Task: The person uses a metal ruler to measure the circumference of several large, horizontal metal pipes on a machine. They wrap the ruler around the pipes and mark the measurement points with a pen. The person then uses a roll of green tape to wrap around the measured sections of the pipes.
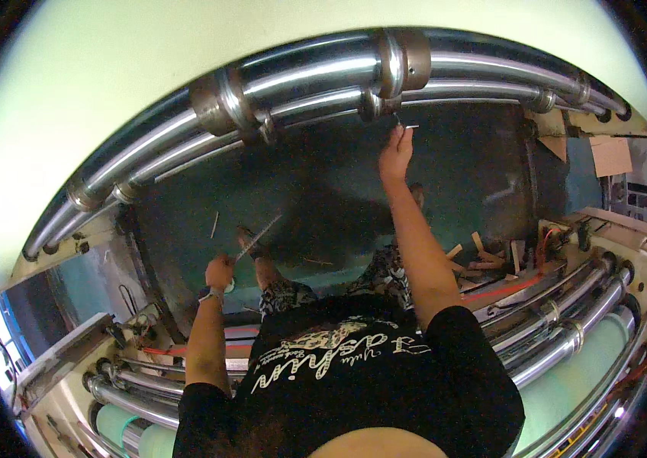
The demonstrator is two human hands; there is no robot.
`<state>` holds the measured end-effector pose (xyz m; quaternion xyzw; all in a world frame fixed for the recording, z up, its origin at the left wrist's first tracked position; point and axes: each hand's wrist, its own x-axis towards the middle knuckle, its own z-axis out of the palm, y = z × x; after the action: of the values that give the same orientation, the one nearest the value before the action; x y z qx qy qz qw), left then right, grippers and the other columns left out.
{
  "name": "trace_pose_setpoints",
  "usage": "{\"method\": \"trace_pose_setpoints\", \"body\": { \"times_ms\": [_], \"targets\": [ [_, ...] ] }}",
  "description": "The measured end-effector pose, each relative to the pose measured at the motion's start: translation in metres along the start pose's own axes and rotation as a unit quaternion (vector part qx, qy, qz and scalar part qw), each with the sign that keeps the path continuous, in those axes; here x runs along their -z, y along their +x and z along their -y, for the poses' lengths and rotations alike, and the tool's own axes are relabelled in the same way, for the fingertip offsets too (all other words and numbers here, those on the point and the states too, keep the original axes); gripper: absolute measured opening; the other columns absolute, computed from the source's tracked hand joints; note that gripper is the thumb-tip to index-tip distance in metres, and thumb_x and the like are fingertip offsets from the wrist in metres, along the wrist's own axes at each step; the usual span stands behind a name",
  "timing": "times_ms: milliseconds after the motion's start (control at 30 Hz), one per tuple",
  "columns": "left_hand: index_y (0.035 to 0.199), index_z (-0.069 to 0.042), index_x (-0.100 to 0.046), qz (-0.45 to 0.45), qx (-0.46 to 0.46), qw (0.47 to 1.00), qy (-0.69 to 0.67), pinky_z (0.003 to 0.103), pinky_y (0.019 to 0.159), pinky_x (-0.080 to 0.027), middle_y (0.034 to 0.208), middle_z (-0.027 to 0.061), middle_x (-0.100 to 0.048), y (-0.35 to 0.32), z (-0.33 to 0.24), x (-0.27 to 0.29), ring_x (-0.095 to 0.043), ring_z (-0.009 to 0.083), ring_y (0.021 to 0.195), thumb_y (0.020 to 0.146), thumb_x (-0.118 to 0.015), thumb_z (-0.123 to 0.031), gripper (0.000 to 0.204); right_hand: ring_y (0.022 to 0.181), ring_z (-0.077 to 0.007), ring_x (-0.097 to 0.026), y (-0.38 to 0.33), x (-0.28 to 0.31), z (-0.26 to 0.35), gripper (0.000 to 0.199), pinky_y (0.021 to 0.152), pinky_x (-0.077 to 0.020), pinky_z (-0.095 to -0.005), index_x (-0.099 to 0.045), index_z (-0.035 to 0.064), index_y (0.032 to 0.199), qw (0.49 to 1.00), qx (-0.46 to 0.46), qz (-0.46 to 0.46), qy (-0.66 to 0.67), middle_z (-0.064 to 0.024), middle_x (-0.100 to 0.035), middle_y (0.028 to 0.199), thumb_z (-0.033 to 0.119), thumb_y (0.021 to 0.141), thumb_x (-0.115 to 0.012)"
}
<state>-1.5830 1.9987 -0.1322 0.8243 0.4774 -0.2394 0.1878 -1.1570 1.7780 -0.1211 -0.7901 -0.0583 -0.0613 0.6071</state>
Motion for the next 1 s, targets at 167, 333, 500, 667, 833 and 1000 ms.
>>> {"method": "trace_pose_setpoints", "body": {
  "times_ms": [167, 333, 500, 667, 833, 1000],
  "targets": [
    [0.081, -0.006, -0.064, -0.049, -0.121, 0.991, 0.006, 0.041, 0.048, -0.045, 0.065, 0.0173, -0.059, 0.010, 0.015, -0.012, -0.056, 0.0305, 0.053, 0.076, -0.056, -0.021, 0.018, 0.060, -0.0146, -0.036, -0.001, -0.011, 0.012, 0.023, 0.054, -0.0323, -0.0301, -0.044, 0.0008, 0.082, 0.996, -0.029, -0.081, 0.028, -0.0053, -0.042, 0.066, 0.021, 0.092, -0.039],
    [0.083, -0.007, -0.065, 0.014, -0.129, 0.992, 0.002, 0.040, 0.048, -0.044, 0.063, 0.0166, -0.058, 0.040, 0.016, -0.034, -0.056, 0.0300, 0.054, 0.075, -0.056, -0.018, 0.016, 0.063, -0.0188, -0.039, -0.006, -0.008, 0.003, 0.025, 0.059, -0.0365, -0.0315, -0.046, -0.0016, 0.088, 0.997, -0.068, -0.048, 0.003, -0.0102, -0.046, 0.069, 0.022, 0.092, -0.039],
    [0.081, -0.007, -0.063, -0.025, -0.201, 0.977, -0.068, 0.043, 0.057, -0.044, 0.069, 0.0174, -0.059, 0.041, -0.064, 0.012, -0.056, 0.0368, 0.063, 0.076, -0.053, -0.019, 0.016, 0.067, -0.0233, -0.043, -0.005, -0.009, -0.006, 0.026, 0.066, -0.0389, -0.0340, -0.046, -0.0038, 0.089, 0.994, -0.017, -0.069, 0.077, -0.0168, -0.048, 0.074, 0.021, 0.092, -0.039],
    [0.080, -0.007, -0.061, 0.027, -0.293, 0.955, -0.023, 0.043, 0.061, -0.045, 0.077, 0.0181, -0.060, 0.040, -0.089, 0.017, -0.056, 0.0369, 0.071, 0.075, -0.053, -0.025, 0.020, 0.072, -0.0138, -0.043, -0.001, 0.003, -0.014, 0.023, 0.067, -0.0383, -0.0272, -0.051, -0.0016, 0.092, 0.997, -0.047, 0.005, 0.063, -0.0052, -0.048, 0.078, 0.020, 0.090, -0.043],
    [0.089, -0.007, -0.061, 0.001, -0.181, 0.983, -0.013, 0.043, 0.064, -0.045, 0.080, 0.0169, -0.061, 0.033, -0.052, 0.001, -0.058, 0.0358, 0.077, 0.073, -0.055, -0.025, 0.025, 0.093, -0.0168, -0.050, -0.009, 0.013, -0.058, 0.032, 0.083, -0.0403, -0.0295, -0.049, -0.0005, 0.109, 0.986, -0.068, 0.117, 0.102, -0.0078, -0.054, 0.103, 0.024, 0.092, -0.040],
    [0.085, -0.006, -0.064, 0.186, -0.038, 0.978, 0.087, 0.044, 0.062, -0.046, 0.078, 0.0157, -0.062, 0.058, -0.005, 0.010, -0.060, 0.0328, 0.078, 0.069, -0.061, -0.022, 0.023, 0.098, -0.0261, -0.052, 0.001, 0.039, -0.044, 0.033, 0.083, -0.0400, -0.0375, -0.050, -0.0028, 0.112, 0.972, -0.048, 0.218, 0.073, -0.0142, -0.055, 0.107, 0.019, 0.091, -0.039]
  ]
}}
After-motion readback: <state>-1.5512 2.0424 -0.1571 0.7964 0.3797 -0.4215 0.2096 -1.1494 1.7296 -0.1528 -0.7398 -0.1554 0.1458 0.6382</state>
